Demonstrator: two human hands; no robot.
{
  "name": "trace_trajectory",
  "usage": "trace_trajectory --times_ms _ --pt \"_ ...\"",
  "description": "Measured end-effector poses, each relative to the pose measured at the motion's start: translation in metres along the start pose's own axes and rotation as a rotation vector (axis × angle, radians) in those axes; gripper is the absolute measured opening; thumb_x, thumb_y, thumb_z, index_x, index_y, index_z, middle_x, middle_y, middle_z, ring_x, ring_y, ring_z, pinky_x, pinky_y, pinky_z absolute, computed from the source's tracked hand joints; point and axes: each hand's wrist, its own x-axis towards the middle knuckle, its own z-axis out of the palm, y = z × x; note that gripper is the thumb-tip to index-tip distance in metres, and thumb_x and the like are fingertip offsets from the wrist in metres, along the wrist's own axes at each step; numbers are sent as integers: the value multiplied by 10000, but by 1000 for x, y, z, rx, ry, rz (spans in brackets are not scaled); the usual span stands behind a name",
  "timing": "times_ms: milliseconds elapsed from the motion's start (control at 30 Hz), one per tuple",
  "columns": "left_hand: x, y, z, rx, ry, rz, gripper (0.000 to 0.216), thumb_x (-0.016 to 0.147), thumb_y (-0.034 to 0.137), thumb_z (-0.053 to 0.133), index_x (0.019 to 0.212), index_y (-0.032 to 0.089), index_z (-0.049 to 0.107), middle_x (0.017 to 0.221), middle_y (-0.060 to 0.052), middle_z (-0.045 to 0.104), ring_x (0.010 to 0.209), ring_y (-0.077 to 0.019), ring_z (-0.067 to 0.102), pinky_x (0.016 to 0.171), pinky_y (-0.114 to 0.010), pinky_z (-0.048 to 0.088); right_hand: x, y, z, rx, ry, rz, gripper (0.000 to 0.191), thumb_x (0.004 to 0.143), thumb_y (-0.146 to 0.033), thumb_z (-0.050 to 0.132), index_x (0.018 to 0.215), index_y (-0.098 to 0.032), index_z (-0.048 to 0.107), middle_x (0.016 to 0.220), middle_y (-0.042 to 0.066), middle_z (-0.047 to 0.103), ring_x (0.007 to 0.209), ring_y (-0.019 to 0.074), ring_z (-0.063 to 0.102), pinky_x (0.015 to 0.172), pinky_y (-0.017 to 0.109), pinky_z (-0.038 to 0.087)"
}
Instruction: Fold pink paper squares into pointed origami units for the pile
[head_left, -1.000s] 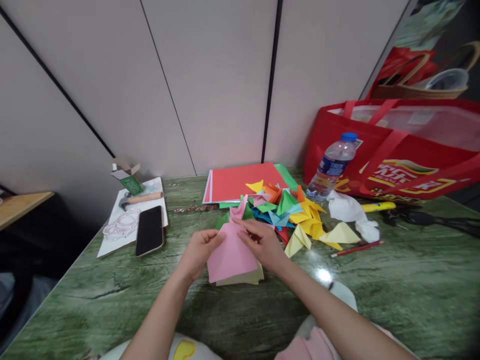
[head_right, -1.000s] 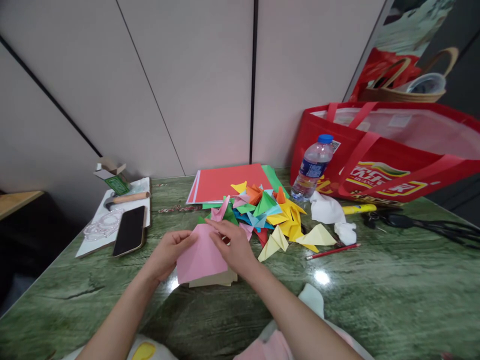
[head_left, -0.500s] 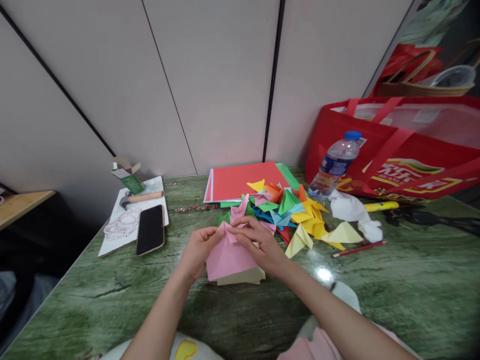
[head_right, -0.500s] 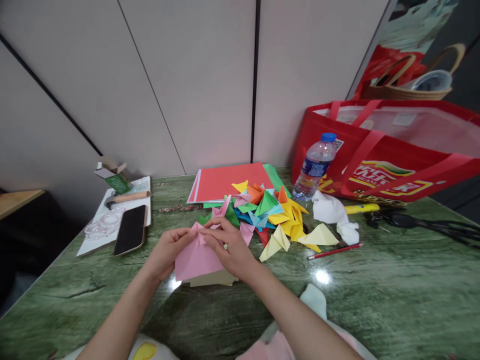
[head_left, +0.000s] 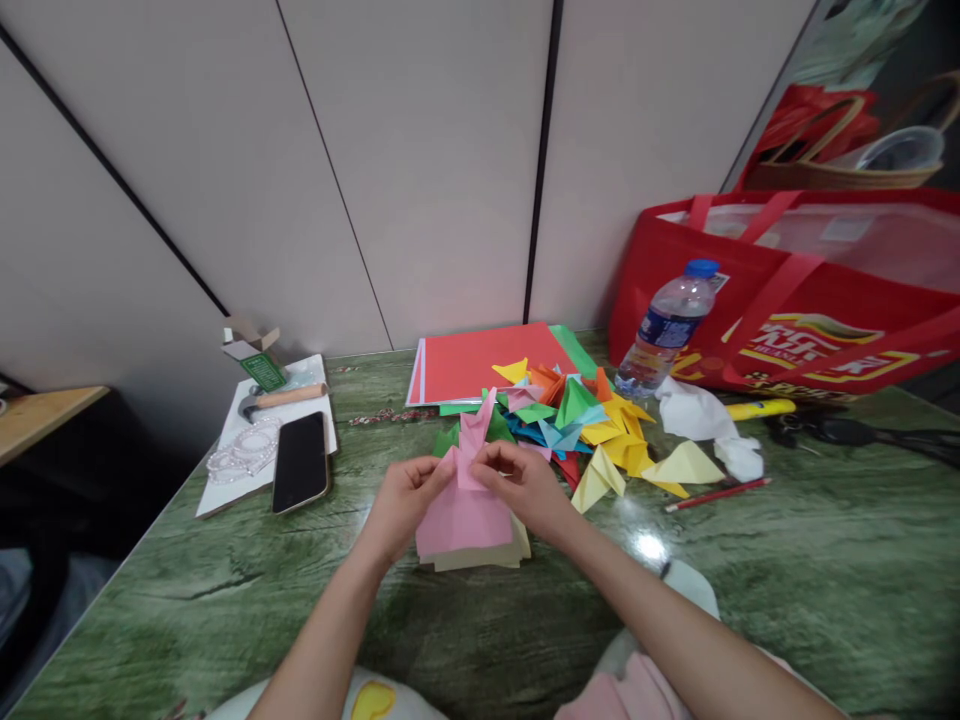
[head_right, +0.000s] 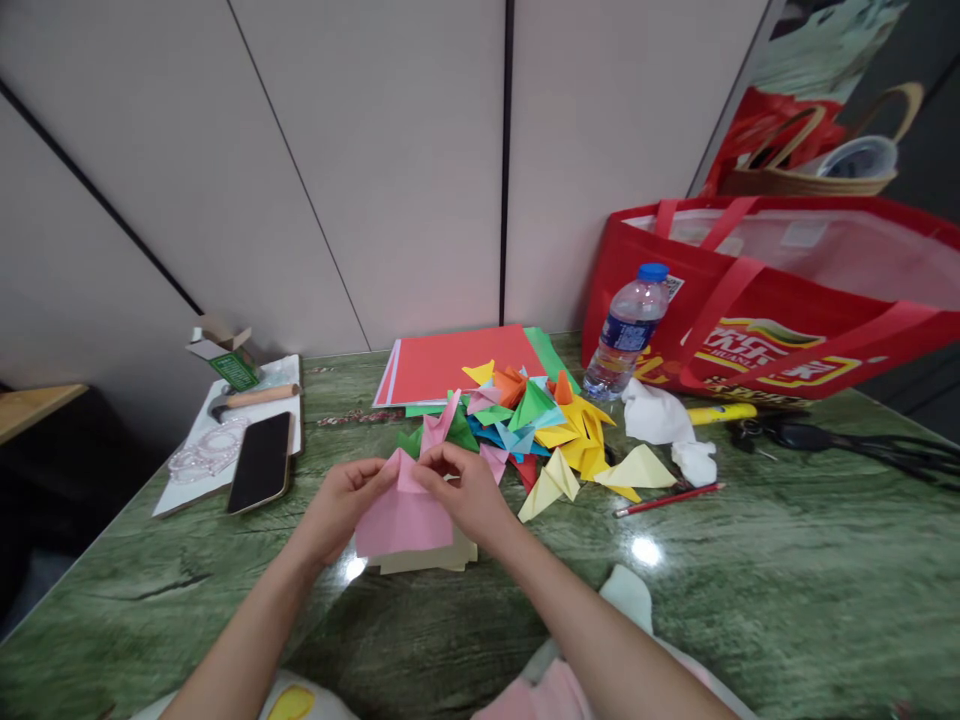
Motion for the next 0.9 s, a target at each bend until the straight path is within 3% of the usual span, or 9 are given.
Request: trace_trajectory --times_ms 233,500,900 --pt "-1 1 2 -16 -1 -16 362 644 470 653 685 110 652 579 -5 577 491 -84 441 447 -182 305 2 6 -1 112 16 40 216 630 -298 686 727 -168 544 693 -8 580 640 122 555 588 246 445" --pt "0 -2 -1 45 9 -5 358 650 466 649 683 110 644 576 -2 566 486 -80 426 427 -176 288 2 10 -2 222 -9 265 290 590 -314 719 772 -154 559 593 -39 564 530 87 522 519 213 396" --pt "0 -2 1 51 27 -18 372 636 479 648 666 109 630 566 0 568 471 -80 436 421 -177 288 2 8 -3 288 20 286 330 529 -296 759 751 -139 573 604 -25 583 530 76 501 535 218 386"
